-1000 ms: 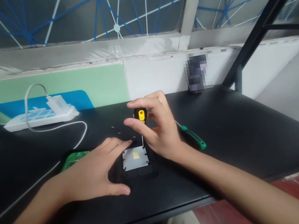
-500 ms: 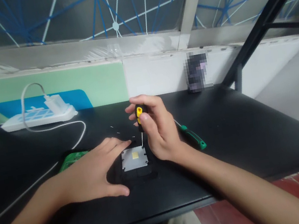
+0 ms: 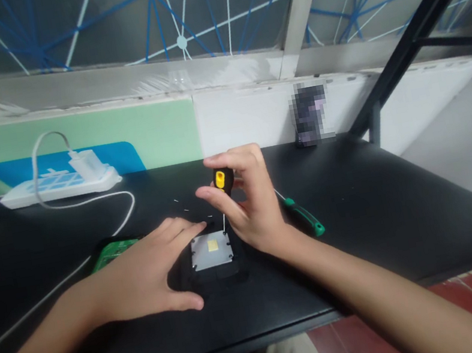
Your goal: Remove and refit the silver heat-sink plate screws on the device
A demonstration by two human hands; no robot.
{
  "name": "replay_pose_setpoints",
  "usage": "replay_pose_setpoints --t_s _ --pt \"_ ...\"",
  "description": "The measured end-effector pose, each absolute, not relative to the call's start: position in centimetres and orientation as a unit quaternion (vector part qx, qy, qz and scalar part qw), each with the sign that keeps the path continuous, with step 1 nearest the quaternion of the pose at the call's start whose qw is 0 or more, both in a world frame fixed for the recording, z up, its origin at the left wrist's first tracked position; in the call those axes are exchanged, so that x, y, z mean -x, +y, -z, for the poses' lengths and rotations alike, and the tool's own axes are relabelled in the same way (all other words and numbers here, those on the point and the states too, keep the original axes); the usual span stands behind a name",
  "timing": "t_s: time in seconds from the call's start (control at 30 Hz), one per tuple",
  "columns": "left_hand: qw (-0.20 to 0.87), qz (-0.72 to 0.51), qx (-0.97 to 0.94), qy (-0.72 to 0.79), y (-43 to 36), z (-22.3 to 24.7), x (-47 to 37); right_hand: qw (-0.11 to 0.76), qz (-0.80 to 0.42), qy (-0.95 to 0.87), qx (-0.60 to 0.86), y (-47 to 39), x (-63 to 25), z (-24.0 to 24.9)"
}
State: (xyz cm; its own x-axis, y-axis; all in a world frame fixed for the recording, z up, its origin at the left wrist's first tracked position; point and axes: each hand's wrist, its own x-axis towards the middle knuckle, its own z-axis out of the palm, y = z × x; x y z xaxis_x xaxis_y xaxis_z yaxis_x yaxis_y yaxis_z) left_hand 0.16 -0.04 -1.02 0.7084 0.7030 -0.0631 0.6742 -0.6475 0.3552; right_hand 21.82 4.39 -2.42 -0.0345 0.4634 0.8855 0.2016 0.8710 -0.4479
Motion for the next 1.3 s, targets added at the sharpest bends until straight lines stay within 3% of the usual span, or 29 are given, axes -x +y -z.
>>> replay_pose_setpoints --t_s 0.13,0.57,0.97,1.3 --pt "0.176 -0.043 -0.908 0.377 -0.1 1.0 -0.1 0.648 -0.082 -0.715 0.251 3.9 -21.8 2.1" --pt "0.182 -0.046 -0.908 0.376 0.0 1.0 -0.1 0.623 -0.183 -0.731 0.21 3.4 -22.0 2.0" --pt "0.175 -0.029 -0.908 0.38 0.0 1.0 -0.2 0.629 -0.094 -0.733 0.24 3.9 -22.0 1.5" --pt "0.17 -0.034 -0.911 0.374 -0.1 0.8 -0.1 0.646 -0.162 -0.722 0.186 2.9 -21.7 2.3"
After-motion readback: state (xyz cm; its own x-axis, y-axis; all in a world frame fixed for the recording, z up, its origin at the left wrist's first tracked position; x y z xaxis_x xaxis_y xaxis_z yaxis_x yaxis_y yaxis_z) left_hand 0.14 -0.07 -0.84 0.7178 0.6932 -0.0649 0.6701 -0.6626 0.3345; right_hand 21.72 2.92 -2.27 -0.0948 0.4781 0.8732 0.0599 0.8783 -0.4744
